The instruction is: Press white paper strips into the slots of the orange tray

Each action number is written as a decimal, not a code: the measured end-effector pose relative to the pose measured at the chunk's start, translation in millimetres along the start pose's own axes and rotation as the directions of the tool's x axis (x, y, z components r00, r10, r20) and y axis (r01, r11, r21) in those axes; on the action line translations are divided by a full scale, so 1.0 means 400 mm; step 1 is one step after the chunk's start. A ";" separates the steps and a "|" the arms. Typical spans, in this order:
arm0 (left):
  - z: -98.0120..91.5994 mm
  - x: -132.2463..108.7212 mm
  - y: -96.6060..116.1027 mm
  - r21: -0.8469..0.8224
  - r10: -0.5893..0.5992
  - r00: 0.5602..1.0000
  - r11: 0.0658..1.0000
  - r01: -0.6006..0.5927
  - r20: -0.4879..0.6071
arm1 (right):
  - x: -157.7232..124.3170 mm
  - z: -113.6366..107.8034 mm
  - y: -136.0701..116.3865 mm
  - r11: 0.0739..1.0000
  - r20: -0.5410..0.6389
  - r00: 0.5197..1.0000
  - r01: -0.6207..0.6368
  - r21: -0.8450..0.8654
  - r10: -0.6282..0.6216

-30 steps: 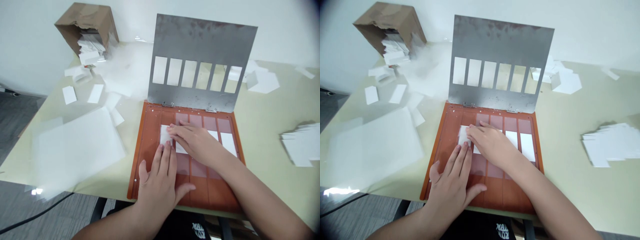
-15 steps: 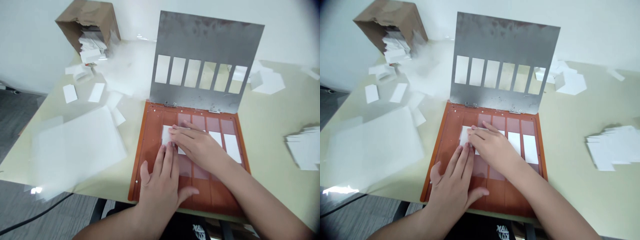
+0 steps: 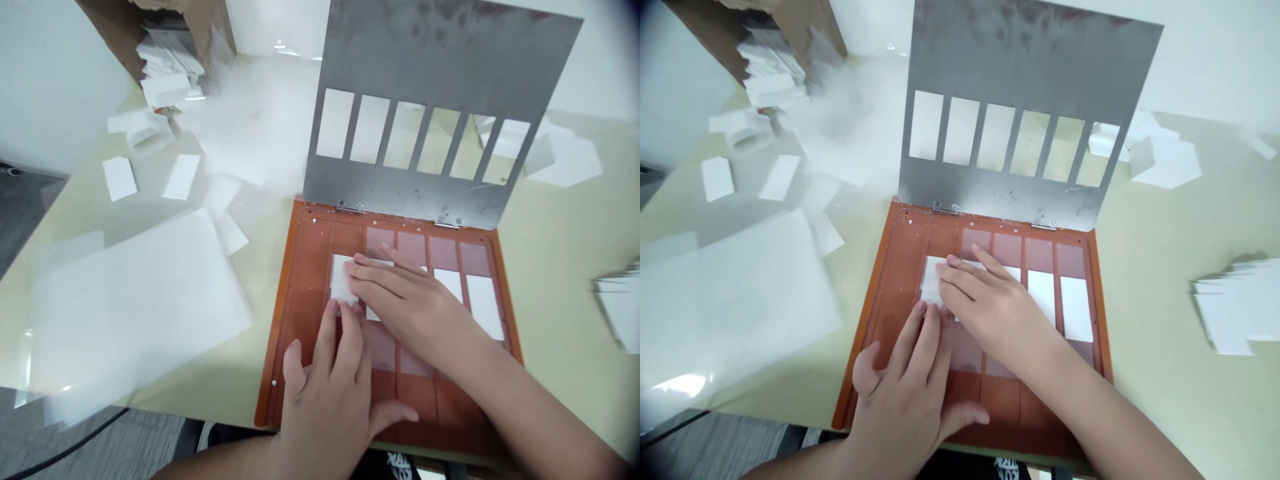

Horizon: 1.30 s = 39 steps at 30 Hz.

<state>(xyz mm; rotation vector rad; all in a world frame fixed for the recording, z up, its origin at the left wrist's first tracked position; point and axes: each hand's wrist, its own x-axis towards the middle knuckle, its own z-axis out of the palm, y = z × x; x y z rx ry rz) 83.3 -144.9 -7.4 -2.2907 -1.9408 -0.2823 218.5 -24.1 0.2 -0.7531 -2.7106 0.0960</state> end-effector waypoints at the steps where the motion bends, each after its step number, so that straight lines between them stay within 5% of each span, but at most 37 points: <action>1: 0.001 -0.002 0.000 0.002 0.004 1.000 1.000 -0.004 0.003 | 0.002 -0.003 -0.001 1.000 0.013 1.000 0.006 -0.012 -0.006; 39: -0.006 0.000 0.003 -0.001 -0.005 0.999 1.000 0.005 0.048 | 0.003 -0.021 -0.009 0.992 0.055 0.996 0.076 -0.100 -0.071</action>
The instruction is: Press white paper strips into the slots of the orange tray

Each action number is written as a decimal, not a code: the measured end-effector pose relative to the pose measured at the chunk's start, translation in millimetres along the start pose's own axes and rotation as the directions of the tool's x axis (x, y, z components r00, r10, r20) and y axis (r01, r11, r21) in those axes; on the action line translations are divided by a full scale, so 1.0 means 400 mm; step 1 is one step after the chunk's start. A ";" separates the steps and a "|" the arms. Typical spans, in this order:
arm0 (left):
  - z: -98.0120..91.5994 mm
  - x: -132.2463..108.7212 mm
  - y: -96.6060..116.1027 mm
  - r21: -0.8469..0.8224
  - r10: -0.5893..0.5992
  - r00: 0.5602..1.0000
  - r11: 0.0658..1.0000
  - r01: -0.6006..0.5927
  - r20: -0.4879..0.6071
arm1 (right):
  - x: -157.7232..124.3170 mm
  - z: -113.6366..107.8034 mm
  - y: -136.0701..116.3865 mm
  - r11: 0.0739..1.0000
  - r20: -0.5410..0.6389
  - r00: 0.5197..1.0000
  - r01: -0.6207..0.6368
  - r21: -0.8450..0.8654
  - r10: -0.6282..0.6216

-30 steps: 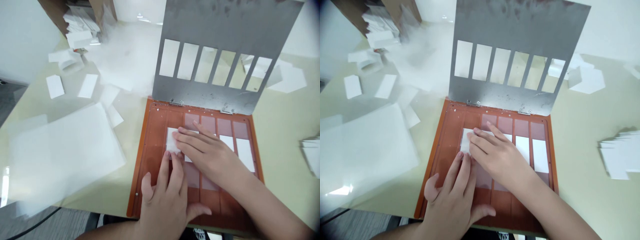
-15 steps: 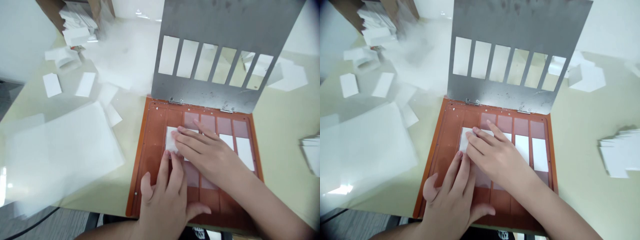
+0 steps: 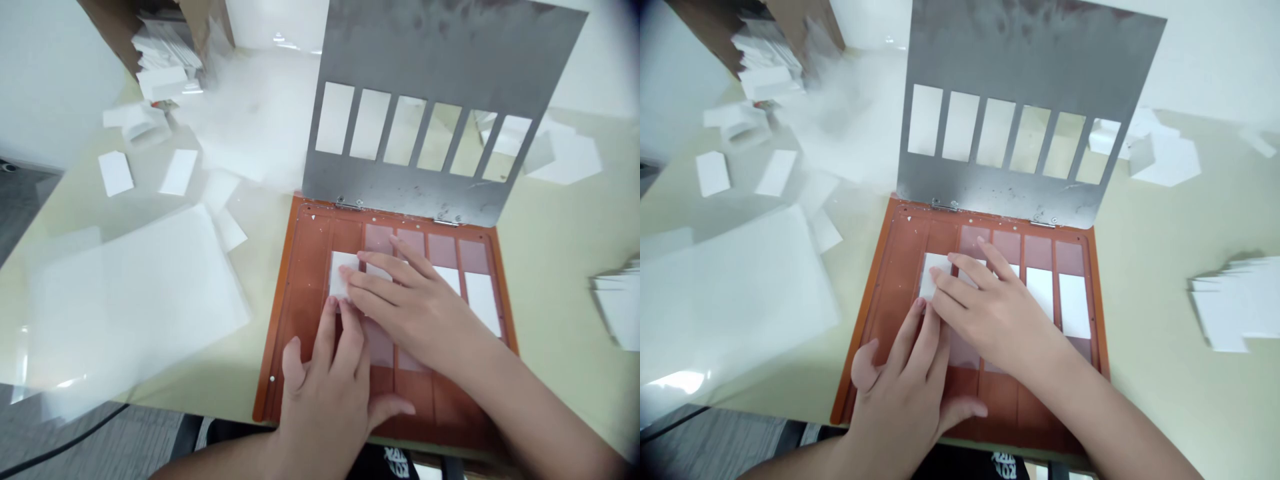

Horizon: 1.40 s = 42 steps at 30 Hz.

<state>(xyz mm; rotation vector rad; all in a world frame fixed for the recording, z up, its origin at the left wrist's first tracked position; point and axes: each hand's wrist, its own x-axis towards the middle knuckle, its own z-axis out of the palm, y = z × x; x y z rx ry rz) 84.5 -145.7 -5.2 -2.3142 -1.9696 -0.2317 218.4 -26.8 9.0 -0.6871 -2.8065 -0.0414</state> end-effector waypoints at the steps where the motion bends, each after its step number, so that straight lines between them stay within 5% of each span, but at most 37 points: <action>1: -0.001 0.000 0.000 0.000 0.000 1.000 1.000 0.000 0.000 | -0.003 -0.001 -0.001 1.000 0.002 1.000 0.000 0.016 0.000; 7: -0.004 -0.002 0.000 0.014 0.010 1.000 1.000 -0.010 0.022 | -0.014 0.003 -0.003 0.980 0.009 0.999 -0.036 0.197 0.035; 14: 0.004 -0.006 0.002 0.047 0.014 1.000 0.999 -0.015 0.023 | -0.005 0.009 -0.008 0.972 0.091 0.992 -0.109 0.209 0.091; 23: 0.000 -0.002 -0.008 0.034 0.016 0.994 0.999 -0.020 0.109 | -0.032 -0.003 0.024 0.916 0.037 0.981 -0.193 0.352 0.192; 27: 0.009 -0.002 -0.009 0.046 0.026 0.991 0.998 -0.032 0.130 | -0.025 0.010 0.025 0.903 0.045 0.942 -0.331 0.273 0.332; 36: 0.007 -0.002 -0.038 0.003 0.022 0.988 1.000 -0.023 0.155 | 0.008 0.054 0.007 0.928 -0.018 0.932 -0.358 0.104 0.362; 42: 0.010 -0.006 -0.039 0.013 0.006 0.997 1.000 -0.007 0.078 | 0.038 0.040 0.003 0.852 0.002 0.898 -0.418 0.316 0.440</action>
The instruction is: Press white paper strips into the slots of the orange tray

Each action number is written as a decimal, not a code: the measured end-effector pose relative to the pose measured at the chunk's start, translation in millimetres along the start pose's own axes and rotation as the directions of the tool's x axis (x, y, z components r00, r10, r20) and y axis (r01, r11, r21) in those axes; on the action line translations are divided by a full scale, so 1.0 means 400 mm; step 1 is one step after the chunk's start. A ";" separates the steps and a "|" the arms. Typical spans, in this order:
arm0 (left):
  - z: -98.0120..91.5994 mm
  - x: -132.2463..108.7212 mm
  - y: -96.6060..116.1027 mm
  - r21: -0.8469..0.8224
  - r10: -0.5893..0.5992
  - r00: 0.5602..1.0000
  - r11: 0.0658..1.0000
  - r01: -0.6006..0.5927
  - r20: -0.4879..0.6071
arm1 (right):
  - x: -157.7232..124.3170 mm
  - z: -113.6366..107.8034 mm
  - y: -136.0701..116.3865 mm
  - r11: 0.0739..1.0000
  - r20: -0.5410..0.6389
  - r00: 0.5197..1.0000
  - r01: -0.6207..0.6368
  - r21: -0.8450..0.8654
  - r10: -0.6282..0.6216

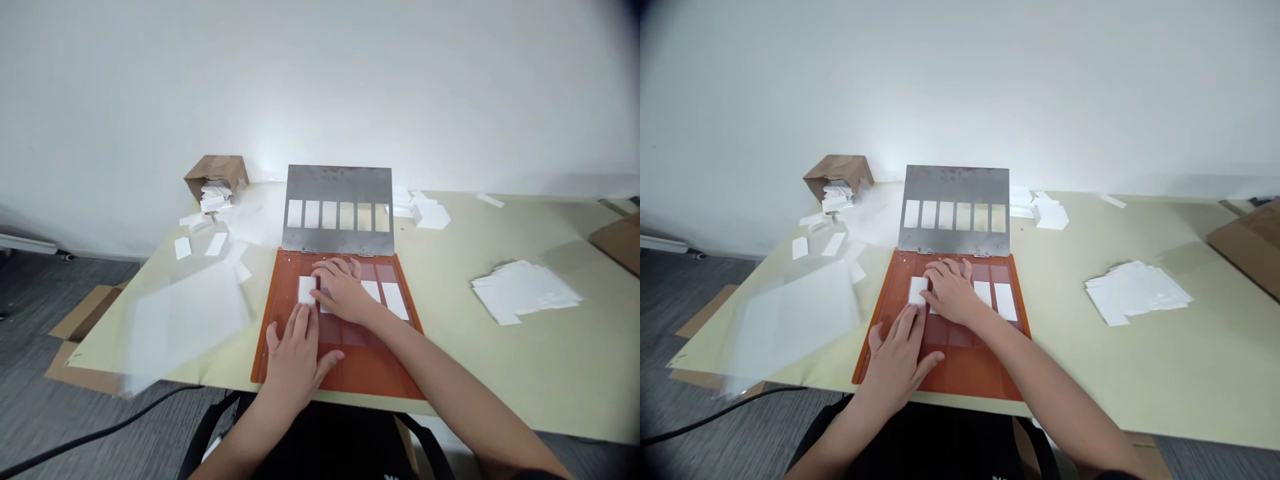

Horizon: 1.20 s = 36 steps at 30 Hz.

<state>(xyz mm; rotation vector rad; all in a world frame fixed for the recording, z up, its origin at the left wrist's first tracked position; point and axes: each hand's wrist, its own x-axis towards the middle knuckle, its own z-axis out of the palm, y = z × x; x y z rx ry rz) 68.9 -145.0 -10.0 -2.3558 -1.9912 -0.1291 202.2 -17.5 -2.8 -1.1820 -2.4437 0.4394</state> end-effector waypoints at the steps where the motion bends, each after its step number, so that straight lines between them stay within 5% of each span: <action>1: -0.002 -0.002 0.000 -0.003 0.000 1.000 1.000 0.000 -0.008 | 0.002 -0.001 -0.003 0.998 -0.009 1.000 -0.013 0.062 0.013; 6: -0.029 -0.012 -0.014 -0.031 0.051 0.996 0.998 -0.054 -0.078 | 0.006 -0.025 -0.011 0.976 -0.037 0.999 0.016 0.219 -0.008; 11: -0.068 0.009 -0.045 -0.046 0.088 0.983 0.994 -0.096 -0.160 | -0.041 -0.172 0.056 0.955 -0.240 0.969 0.116 0.272 -0.049; 13: -0.086 0.034 -0.056 -0.046 0.114 0.982 0.992 -0.122 -0.153 | -0.101 -0.243 0.121 0.972 -0.410 0.911 0.137 0.191 -0.048; 16: -0.113 0.090 -0.072 -0.078 0.142 0.985 0.986 -0.150 -0.097 | -0.238 -0.306 0.252 0.999 -0.529 0.847 -0.050 -0.004 0.040; 20: -0.135 0.191 -0.103 -0.189 0.191 0.981 0.964 -0.185 0.015 | -0.435 -0.297 0.412 0.968 -0.523 0.832 -0.247 -0.053 0.184; 24: -0.124 0.290 -0.139 -0.299 0.236 0.969 0.932 -0.204 0.073 | -0.547 -0.270 0.475 0.939 -0.626 0.743 -0.341 -0.051 0.236; 29: -0.099 0.346 -0.154 -0.399 0.247 0.968 0.892 -0.214 0.033 | -0.564 -0.302 0.468 0.875 -0.719 0.613 -0.484 -0.015 0.326; 36: -0.080 0.358 -0.144 -0.394 0.220 0.975 0.897 -0.198 0.012 | -0.469 -0.312 0.485 0.735 -0.489 0.679 -0.669 -0.105 0.548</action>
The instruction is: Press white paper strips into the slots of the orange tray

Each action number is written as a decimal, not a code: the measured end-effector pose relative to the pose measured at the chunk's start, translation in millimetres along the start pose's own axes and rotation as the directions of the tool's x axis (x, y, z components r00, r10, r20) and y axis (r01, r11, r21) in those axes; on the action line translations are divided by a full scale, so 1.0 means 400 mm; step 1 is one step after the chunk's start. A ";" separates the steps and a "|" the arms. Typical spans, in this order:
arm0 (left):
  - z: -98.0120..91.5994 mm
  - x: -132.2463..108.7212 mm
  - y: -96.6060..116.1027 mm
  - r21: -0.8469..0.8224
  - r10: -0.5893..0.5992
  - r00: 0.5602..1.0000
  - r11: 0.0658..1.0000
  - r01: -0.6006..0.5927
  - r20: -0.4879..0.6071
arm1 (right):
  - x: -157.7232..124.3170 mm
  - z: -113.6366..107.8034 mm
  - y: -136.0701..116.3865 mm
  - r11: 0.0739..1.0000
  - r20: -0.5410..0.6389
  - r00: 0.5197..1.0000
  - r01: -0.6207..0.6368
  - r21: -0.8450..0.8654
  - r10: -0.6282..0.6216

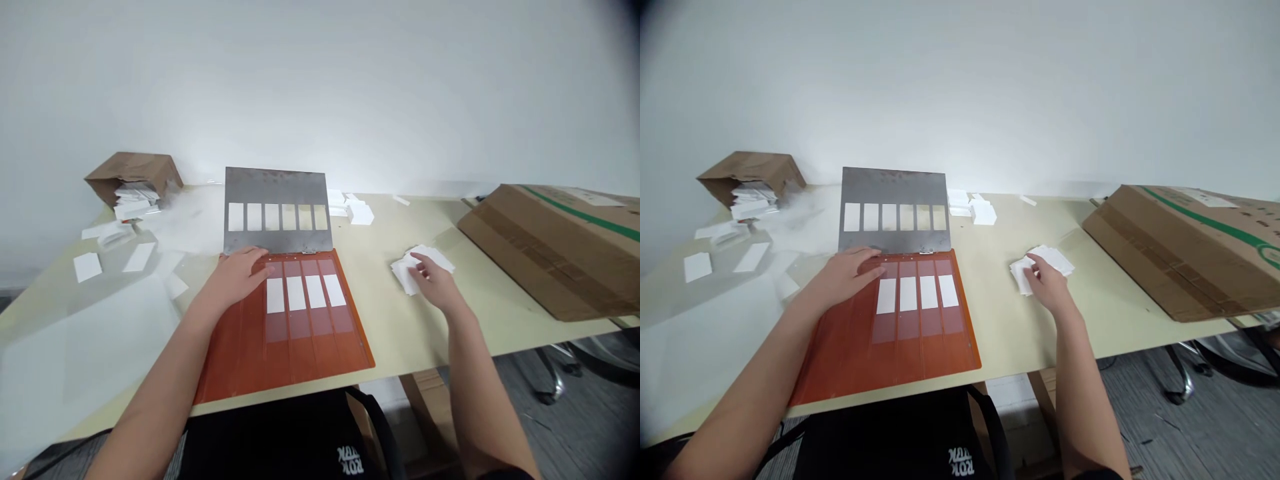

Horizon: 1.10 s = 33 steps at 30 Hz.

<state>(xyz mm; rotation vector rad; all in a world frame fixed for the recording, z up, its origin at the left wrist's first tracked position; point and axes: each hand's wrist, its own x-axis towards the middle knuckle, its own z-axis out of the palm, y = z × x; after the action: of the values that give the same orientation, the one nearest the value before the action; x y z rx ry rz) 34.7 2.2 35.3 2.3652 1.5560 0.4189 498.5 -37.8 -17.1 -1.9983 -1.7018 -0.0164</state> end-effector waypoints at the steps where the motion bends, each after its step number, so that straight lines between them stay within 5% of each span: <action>1: 0.007 -0.001 -0.005 0.007 0.007 1.000 1.000 -0.007 -0.012 | 0.003 0.015 -0.012 0.998 0.011 1.000 -0.026 -0.050 0.027; 11: 0.049 -0.037 -0.021 0.076 0.040 0.999 0.996 -0.039 -0.016 | -0.042 0.074 -0.055 0.921 -0.033 0.999 -0.022 -0.389 0.010; 17: 0.055 -0.043 -0.016 0.043 0.083 0.996 0.996 -0.083 -0.017 | -0.028 0.051 -0.107 0.940 -0.051 0.976 0.187 -0.287 -0.210; 19: 0.059 -0.043 -0.022 0.029 0.116 0.993 0.993 -0.116 -0.027 | -0.028 0.043 -0.187 0.925 0.001 0.935 0.352 -0.141 -0.355; 22: 0.064 -0.042 -0.030 0.025 0.153 0.986 0.988 -0.151 -0.064 | -0.031 0.042 -0.343 0.821 0.182 0.801 0.558 0.119 -0.570; 27: 0.080 -0.035 -0.040 0.013 0.170 0.970 0.985 -0.171 -0.172 | -0.040 0.096 -0.539 0.729 0.354 0.637 0.596 0.336 -0.685; 33: 0.087 -0.028 -0.044 0.088 0.129 0.979 0.989 -0.116 -0.158 | -0.070 0.175 -0.560 0.697 0.311 0.624 0.623 0.356 -0.717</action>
<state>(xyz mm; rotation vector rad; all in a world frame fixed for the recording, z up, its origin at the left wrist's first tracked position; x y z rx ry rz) 29.2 -3.7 -4.5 2.5539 1.5247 0.6027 263.2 -17.9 -4.5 -1.1312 -2.5389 0.3617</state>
